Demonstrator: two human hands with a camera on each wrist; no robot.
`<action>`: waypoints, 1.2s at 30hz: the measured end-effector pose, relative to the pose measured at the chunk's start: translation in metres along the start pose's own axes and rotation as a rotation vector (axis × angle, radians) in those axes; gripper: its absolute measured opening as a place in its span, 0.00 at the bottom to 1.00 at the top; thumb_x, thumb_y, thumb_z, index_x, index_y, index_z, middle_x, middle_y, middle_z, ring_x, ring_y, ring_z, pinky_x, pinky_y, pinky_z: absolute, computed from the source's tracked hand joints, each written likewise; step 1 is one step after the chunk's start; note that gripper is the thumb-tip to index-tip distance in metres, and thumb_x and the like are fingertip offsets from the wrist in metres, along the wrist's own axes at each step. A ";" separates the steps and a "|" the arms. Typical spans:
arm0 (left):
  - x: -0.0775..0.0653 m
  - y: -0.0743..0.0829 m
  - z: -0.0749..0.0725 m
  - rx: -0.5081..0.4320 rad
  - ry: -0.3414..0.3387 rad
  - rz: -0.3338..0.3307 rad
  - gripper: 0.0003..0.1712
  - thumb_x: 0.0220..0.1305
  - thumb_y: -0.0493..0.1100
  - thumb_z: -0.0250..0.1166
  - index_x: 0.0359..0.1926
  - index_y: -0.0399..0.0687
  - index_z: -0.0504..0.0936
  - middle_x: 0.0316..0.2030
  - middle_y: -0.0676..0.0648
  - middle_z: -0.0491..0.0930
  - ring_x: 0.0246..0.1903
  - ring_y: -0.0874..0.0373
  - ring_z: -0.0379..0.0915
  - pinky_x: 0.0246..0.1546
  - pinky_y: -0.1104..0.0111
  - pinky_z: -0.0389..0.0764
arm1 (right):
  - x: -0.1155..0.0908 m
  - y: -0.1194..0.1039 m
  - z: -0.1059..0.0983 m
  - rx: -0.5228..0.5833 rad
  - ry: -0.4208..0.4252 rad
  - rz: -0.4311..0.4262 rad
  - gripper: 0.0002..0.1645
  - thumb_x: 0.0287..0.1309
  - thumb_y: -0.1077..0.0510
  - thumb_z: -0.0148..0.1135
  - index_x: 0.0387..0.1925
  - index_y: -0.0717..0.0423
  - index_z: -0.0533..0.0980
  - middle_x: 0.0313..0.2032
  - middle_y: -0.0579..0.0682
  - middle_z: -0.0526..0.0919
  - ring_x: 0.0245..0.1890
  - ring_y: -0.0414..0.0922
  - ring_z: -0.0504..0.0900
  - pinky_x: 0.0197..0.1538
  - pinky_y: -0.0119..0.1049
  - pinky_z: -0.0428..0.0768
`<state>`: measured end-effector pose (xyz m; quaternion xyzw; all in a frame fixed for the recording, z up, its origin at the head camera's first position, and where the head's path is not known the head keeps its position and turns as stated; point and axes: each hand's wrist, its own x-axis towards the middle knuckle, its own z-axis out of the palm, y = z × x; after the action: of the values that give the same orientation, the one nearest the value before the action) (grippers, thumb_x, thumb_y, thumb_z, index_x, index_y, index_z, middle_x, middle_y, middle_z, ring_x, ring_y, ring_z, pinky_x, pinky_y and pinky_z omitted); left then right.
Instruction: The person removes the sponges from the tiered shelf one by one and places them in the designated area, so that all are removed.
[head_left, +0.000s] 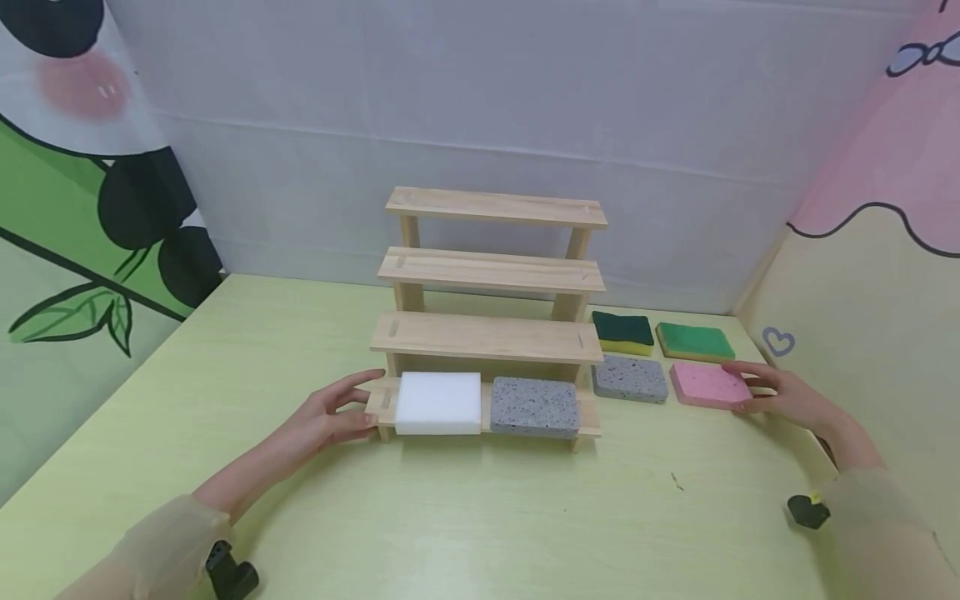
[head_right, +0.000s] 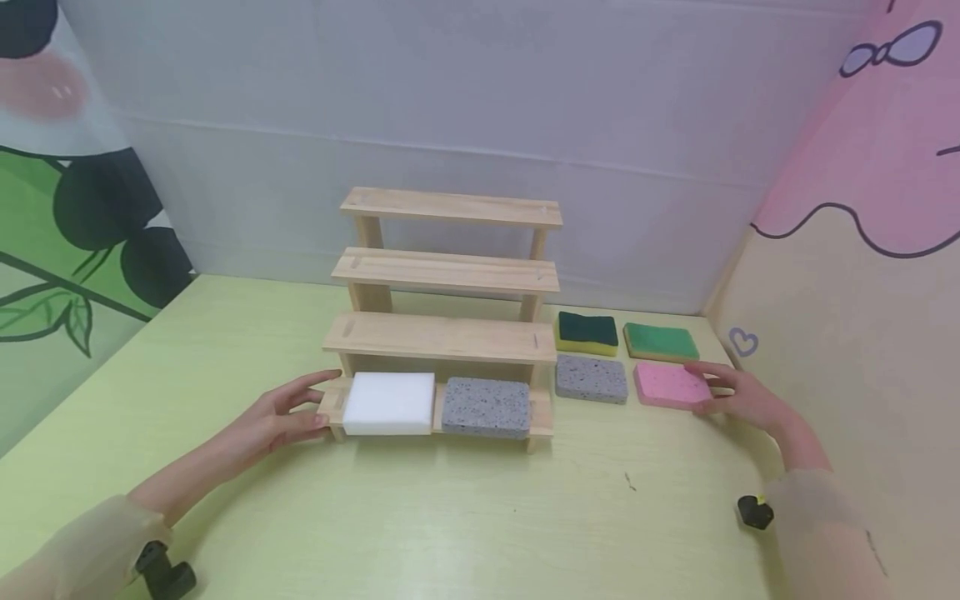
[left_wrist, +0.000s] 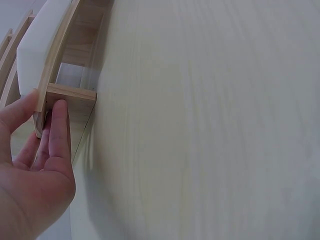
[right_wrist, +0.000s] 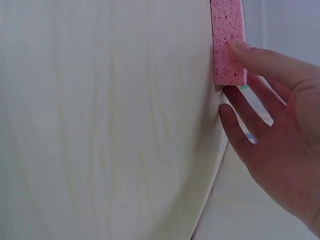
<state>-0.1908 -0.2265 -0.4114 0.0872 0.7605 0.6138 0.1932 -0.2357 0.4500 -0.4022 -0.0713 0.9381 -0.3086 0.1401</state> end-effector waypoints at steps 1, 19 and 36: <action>0.000 0.000 0.000 0.000 0.000 0.000 0.43 0.65 0.43 0.65 0.76 0.54 0.55 0.58 0.38 0.69 0.48 0.60 0.80 0.54 0.67 0.84 | 0.000 0.000 0.000 -0.001 0.000 0.000 0.46 0.61 0.51 0.65 0.74 0.59 0.56 0.71 0.72 0.57 0.66 0.71 0.61 0.57 0.69 0.69; 0.000 0.001 0.000 0.000 -0.008 0.010 0.43 0.66 0.43 0.65 0.77 0.53 0.55 0.57 0.38 0.69 0.48 0.60 0.80 0.53 0.67 0.84 | -0.004 -0.010 -0.006 -0.022 0.039 0.001 0.45 0.60 0.49 0.66 0.74 0.55 0.58 0.70 0.72 0.60 0.67 0.70 0.61 0.57 0.69 0.69; -0.003 0.002 0.000 0.003 -0.015 0.019 0.43 0.67 0.43 0.64 0.77 0.52 0.53 0.58 0.34 0.68 0.47 0.61 0.80 0.54 0.67 0.84 | -0.002 -0.054 -0.009 -0.104 0.200 -0.150 0.38 0.64 0.47 0.64 0.70 0.57 0.65 0.68 0.60 0.68 0.63 0.57 0.67 0.51 0.19 0.72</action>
<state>-0.1888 -0.2275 -0.4091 0.0993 0.7592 0.6137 0.1926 -0.2340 0.4122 -0.3623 -0.1172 0.9542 -0.2746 0.0184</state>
